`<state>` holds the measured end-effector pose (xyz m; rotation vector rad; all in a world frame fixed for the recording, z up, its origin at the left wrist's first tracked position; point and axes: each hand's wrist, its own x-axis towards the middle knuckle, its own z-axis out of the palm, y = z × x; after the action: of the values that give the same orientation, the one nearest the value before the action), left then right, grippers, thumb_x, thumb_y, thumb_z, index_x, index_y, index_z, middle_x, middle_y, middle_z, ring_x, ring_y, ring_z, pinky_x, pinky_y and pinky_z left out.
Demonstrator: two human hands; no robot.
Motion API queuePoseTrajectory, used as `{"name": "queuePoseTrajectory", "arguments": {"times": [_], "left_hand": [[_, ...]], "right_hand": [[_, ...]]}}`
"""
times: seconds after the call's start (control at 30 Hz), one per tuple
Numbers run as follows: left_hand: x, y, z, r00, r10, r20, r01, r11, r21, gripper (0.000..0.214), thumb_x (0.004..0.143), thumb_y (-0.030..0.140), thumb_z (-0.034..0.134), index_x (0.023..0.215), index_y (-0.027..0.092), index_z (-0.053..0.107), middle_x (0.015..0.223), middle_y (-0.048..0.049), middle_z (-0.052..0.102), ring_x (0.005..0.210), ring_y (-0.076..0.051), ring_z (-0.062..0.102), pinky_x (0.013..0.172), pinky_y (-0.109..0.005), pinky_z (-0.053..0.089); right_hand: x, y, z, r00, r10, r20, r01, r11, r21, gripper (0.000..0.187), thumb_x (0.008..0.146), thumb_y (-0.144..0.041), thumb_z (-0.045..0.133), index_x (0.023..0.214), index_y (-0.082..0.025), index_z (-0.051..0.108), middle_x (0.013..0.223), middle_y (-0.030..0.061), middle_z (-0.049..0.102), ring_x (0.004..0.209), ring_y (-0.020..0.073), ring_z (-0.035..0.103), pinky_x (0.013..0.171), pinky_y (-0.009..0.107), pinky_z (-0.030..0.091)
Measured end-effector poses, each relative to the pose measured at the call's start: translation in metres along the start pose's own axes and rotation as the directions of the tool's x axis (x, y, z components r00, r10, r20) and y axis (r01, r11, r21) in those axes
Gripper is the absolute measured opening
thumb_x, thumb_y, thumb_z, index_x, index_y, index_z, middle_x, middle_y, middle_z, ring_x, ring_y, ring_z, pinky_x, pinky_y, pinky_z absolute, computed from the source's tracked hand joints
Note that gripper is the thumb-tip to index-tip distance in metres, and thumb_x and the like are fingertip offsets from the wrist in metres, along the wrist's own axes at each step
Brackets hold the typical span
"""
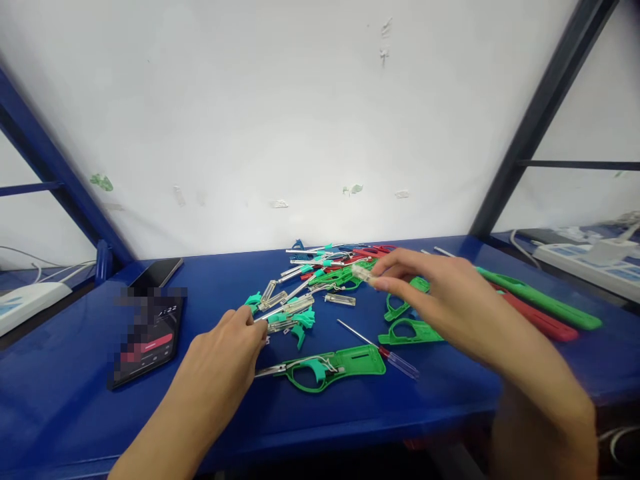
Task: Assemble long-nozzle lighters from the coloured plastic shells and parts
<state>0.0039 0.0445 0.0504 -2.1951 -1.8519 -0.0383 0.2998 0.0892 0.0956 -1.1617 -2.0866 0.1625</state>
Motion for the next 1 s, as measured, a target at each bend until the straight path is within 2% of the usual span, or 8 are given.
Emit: {"name": "queuePoseTrajectory", "arguments": {"times": [0.17, 0.27, 0.4, 0.5, 0.57, 0.73, 0.9, 1.0], "left_hand": [[0.0, -0.002, -0.011, 0.999, -0.034, -0.03, 0.031, 0.997, -0.068, 0.029, 0.107, 0.021, 0.039, 0.095, 0.022, 0.065, 0.092, -0.0041, 0.066, 0.07, -0.021, 0.066, 0.057, -0.031, 0.039], [0.0, -0.001, -0.015, 0.989, -0.096, -0.116, 0.051, 0.938, -0.342, 0.022, 0.104, 0.029, 0.043, 0.088, 0.025, 0.057, 0.083, 0.0, 0.069, 0.067, -0.019, 0.065, 0.061, -0.031, 0.043], [-0.002, 0.005, -0.023, 0.974, -0.214, -0.075, 0.088, 0.663, -0.744, 0.024, 0.097, 0.042, 0.056, 0.081, 0.025, 0.056, 0.067, 0.0022, 0.07, 0.058, -0.017, 0.065, 0.052, -0.026, 0.041], [-0.005, 0.009, -0.027, 0.958, -0.285, -0.016, 0.12, 0.454, -0.883, 0.026, 0.093, 0.047, 0.064, 0.082, 0.024, 0.06, 0.06, 0.0024, 0.067, 0.052, -0.015, 0.063, 0.046, -0.022, 0.037], [-0.005, 0.008, -0.028, 0.958, -0.287, -0.009, 0.105, 0.377, -0.92, 0.026, 0.09, 0.048, 0.068, 0.083, 0.023, 0.063, 0.059, 0.0025, 0.066, 0.05, -0.014, 0.061, 0.043, -0.021, 0.036], [-0.001, 0.006, -0.024, 0.969, -0.245, 0.013, 0.1, 0.344, -0.934, 0.033, 0.088, 0.054, 0.071, 0.089, 0.022, 0.072, 0.056, 0.001, 0.066, 0.042, -0.013, 0.053, 0.039, -0.02, 0.034], [-0.002, 0.014, -0.029, 0.942, -0.335, -0.022, 0.098, 0.336, -0.937, 0.034, 0.088, 0.055, 0.072, 0.096, 0.023, 0.077, 0.061, 0.0009, 0.067, 0.043, -0.01, 0.044, 0.042, -0.02, 0.031], [-0.003, 0.015, -0.03, 0.94, -0.333, -0.072, 0.048, 0.339, -0.94, 0.032, 0.089, 0.054, 0.072, 0.098, 0.024, 0.078, 0.065, 0.0012, 0.067, 0.044, -0.01, 0.043, 0.042, -0.021, 0.031]], "right_hand": [[0.006, -0.006, 0.021, 0.986, -0.093, 0.138, 0.089, 0.995, 0.034, 0.023, 0.106, -0.041, 0.065, 0.124, -0.03, 0.075, 0.113, 0.0011, 0.082, 0.099, 0.0226, 0.076, 0.083, 0.034, 0.056], [0.007, -0.01, 0.029, 0.968, -0.167, 0.185, 0.156, 0.985, 0.073, 0.019, 0.106, -0.038, 0.067, 0.119, -0.029, 0.076, 0.115, 0.0017, 0.08, 0.103, 0.0224, 0.074, 0.088, 0.034, 0.055], [0.005, -0.02, 0.035, 0.96, -0.17, 0.222, 0.145, 0.981, 0.126, 0.006, 0.101, -0.033, 0.074, 0.105, -0.029, 0.076, 0.102, -0.0022, 0.078, 0.094, 0.0191, 0.07, 0.084, 0.032, 0.052], [0.005, -0.028, 0.037, 0.96, -0.168, 0.222, 0.132, 0.977, 0.169, 0.004, 0.098, -0.028, 0.078, 0.1, -0.027, 0.075, 0.096, -0.0041, 0.077, 0.089, 0.0171, 0.069, 0.081, 0.03, 0.051], [0.005, -0.033, 0.037, 0.956, -0.167, 0.239, 0.122, 0.973, 0.194, 0.003, 0.099, -0.028, 0.077, 0.099, -0.027, 0.075, 0.093, -0.0046, 0.077, 0.085, 0.0161, 0.069, 0.079, 0.029, 0.051], [0.005, -0.037, 0.038, 0.95, -0.161, 0.267, 0.099, 0.968, 0.23, 0.006, 0.103, -0.029, 0.072, 0.099, -0.028, 0.076, 0.089, -0.0056, 0.078, 0.08, 0.0145, 0.071, 0.075, 0.027, 0.051], [0.004, -0.041, 0.038, 0.954, -0.16, 0.253, 0.091, 0.96, 0.266, 0.006, 0.104, -0.029, 0.07, 0.101, -0.029, 0.077, 0.086, -0.007, 0.078, 0.077, 0.0132, 0.07, 0.072, 0.026, 0.051], [0.004, -0.043, 0.038, 0.947, -0.197, 0.254, 0.123, 0.953, 0.278, 0.009, 0.105, -0.029, 0.069, 0.1, -0.027, 0.076, 0.087, -0.0054, 0.079, 0.077, 0.0139, 0.071, 0.071, 0.026, 0.052]]}}
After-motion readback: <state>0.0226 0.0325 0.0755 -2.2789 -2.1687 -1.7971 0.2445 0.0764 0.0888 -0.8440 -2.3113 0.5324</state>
